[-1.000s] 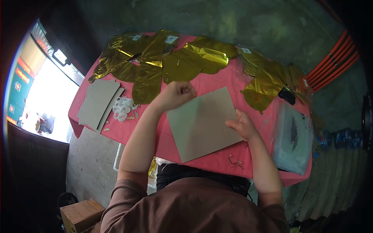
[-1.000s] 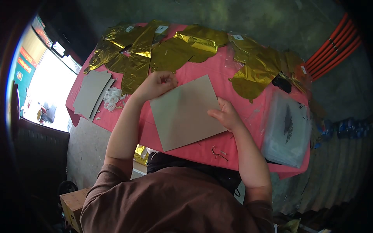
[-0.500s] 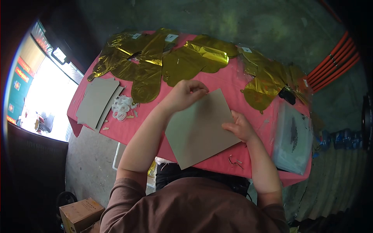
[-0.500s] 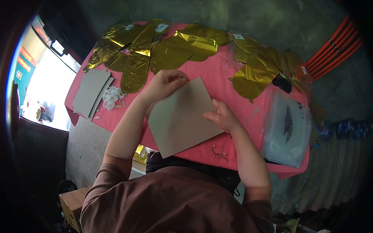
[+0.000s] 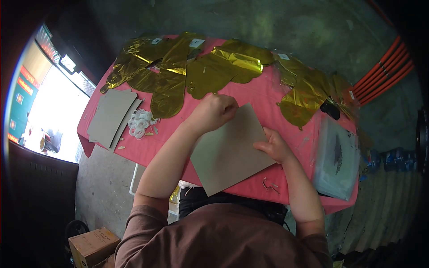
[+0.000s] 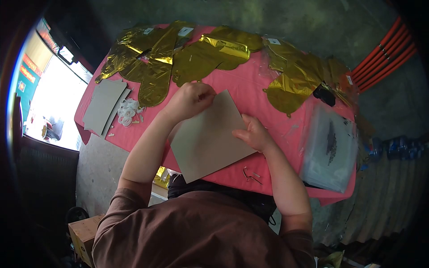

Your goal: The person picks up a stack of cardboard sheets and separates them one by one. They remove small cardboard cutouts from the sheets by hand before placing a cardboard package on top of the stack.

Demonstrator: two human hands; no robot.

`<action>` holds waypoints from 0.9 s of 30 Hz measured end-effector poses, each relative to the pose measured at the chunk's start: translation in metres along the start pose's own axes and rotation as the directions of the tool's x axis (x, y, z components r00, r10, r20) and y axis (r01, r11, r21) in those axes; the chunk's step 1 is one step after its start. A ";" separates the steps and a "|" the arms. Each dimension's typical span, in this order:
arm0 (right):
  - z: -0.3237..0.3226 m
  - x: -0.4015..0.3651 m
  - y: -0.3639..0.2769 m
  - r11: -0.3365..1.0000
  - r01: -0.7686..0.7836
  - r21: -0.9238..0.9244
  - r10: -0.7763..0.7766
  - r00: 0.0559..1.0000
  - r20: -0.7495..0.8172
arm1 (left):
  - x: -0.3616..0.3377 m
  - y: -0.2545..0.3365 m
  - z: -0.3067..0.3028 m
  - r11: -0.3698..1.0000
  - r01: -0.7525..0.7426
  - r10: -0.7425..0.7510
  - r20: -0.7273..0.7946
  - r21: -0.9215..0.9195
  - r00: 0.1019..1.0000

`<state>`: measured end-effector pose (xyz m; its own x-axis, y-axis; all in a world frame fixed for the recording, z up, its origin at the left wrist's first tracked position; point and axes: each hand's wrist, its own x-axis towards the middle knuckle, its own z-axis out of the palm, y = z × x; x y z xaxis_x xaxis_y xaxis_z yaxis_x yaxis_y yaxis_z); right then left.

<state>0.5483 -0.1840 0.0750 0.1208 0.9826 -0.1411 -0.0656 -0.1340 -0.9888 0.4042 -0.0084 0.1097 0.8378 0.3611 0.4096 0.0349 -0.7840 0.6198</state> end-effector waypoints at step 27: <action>-0.018 -0.005 -0.002 0.976 0.046 0.214 -0.048 0.999 0.002 | -0.009 -0.052 -0.020 0.649 0.587 -0.552 0.232 -0.483 0.801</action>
<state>0.5660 -0.1908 0.0768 0.1214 0.9882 -0.0938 -0.2702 -0.0580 -0.9611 0.3845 0.0393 0.0871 0.7784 0.6044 -0.1694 0.2512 -0.0526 0.9665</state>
